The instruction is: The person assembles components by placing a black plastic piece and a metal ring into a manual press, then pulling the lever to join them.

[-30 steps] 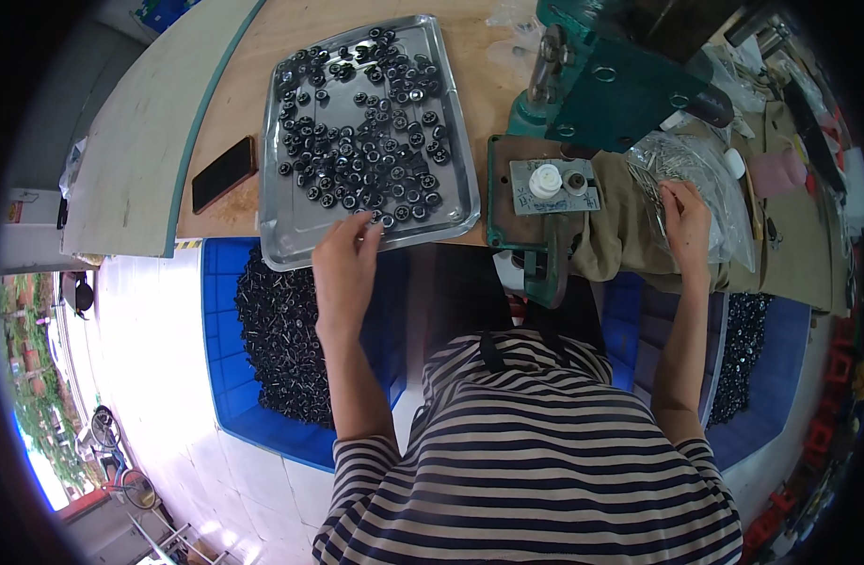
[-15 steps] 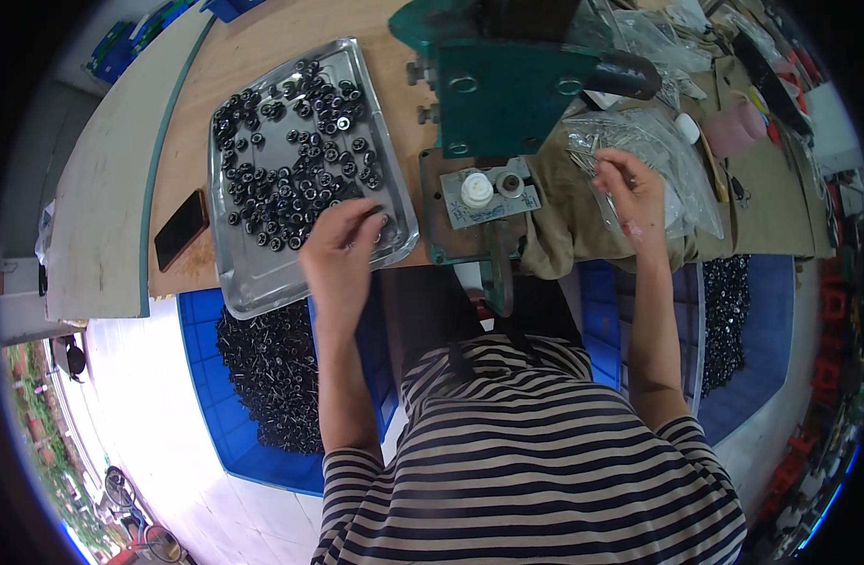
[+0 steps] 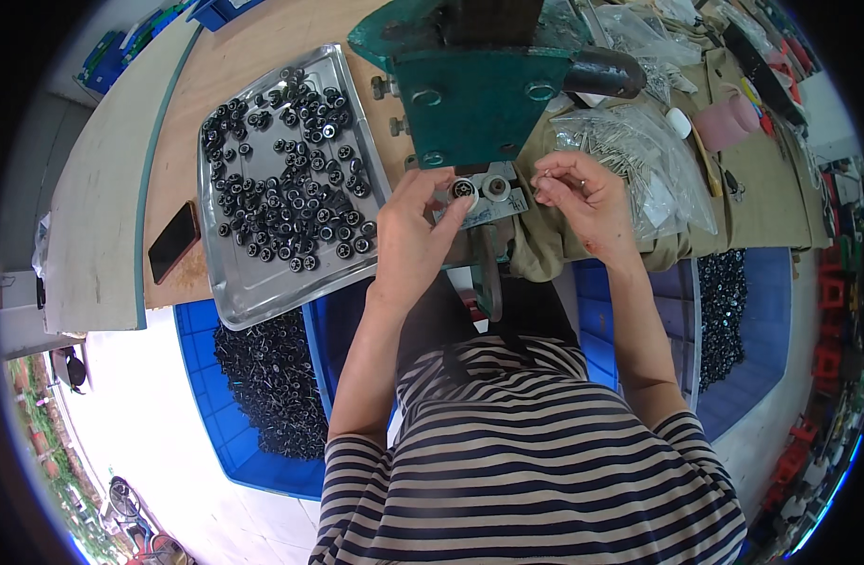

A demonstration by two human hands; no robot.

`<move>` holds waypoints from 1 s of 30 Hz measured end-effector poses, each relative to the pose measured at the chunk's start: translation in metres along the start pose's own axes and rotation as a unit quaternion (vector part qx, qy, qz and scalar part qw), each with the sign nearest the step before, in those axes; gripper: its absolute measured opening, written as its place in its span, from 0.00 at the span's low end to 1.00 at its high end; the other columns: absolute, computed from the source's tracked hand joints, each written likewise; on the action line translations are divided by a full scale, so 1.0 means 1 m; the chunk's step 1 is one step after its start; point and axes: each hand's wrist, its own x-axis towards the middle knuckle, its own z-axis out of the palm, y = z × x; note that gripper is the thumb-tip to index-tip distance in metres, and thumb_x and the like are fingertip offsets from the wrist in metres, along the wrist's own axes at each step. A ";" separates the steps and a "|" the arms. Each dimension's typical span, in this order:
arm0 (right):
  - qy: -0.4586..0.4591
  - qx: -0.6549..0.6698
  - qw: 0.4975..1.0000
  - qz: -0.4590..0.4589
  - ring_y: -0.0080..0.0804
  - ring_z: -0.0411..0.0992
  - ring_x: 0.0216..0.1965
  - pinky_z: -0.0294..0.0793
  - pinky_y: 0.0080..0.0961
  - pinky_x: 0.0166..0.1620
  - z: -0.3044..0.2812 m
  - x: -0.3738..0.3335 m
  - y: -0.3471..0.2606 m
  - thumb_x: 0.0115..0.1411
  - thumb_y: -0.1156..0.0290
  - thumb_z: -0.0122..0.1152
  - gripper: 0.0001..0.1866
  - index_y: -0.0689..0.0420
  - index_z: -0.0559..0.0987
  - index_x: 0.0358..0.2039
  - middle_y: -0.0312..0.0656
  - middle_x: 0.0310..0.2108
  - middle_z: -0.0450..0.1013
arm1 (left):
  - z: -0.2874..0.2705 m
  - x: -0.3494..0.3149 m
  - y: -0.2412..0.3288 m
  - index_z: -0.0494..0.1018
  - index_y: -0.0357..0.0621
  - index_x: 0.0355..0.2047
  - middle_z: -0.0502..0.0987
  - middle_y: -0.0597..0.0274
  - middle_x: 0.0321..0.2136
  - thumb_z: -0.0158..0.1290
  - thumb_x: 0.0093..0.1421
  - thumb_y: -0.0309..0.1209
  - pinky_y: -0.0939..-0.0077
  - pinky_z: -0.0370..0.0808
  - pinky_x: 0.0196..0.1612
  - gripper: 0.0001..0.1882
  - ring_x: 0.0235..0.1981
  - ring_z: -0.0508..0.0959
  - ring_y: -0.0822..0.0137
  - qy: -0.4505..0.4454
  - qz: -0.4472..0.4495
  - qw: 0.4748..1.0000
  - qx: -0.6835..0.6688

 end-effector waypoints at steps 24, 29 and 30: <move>-0.052 -0.226 0.956 -0.181 0.34 0.76 0.29 0.75 0.23 0.34 0.053 0.017 -0.012 0.53 0.72 0.61 0.11 0.65 0.73 0.35 0.46 0.28 0.75 | -0.002 0.002 -0.007 0.77 0.37 0.36 0.74 0.61 0.30 0.57 0.52 0.24 0.82 0.67 0.25 0.10 0.22 0.71 0.75 0.008 -0.014 0.997 -0.078; -0.025 -0.260 0.950 -0.171 0.34 0.77 0.29 0.76 0.24 0.32 0.058 0.017 -0.015 0.53 0.72 0.60 0.14 0.64 0.72 0.38 0.47 0.29 0.76 | 0.000 0.005 -0.003 0.77 0.36 0.32 0.74 0.61 0.25 0.56 0.53 0.23 0.82 0.68 0.25 0.06 0.21 0.72 0.74 0.019 -0.021 0.995 -0.095; -0.026 -0.260 0.950 -0.171 0.34 0.77 0.29 0.76 0.24 0.32 0.057 0.017 -0.011 0.53 0.72 0.60 0.14 0.64 0.72 0.38 0.47 0.29 0.76 | 0.000 0.005 -0.003 0.77 0.36 0.31 0.74 0.61 0.25 0.56 0.52 0.22 0.82 0.68 0.25 0.05 0.21 0.72 0.74 0.018 -0.029 0.995 -0.093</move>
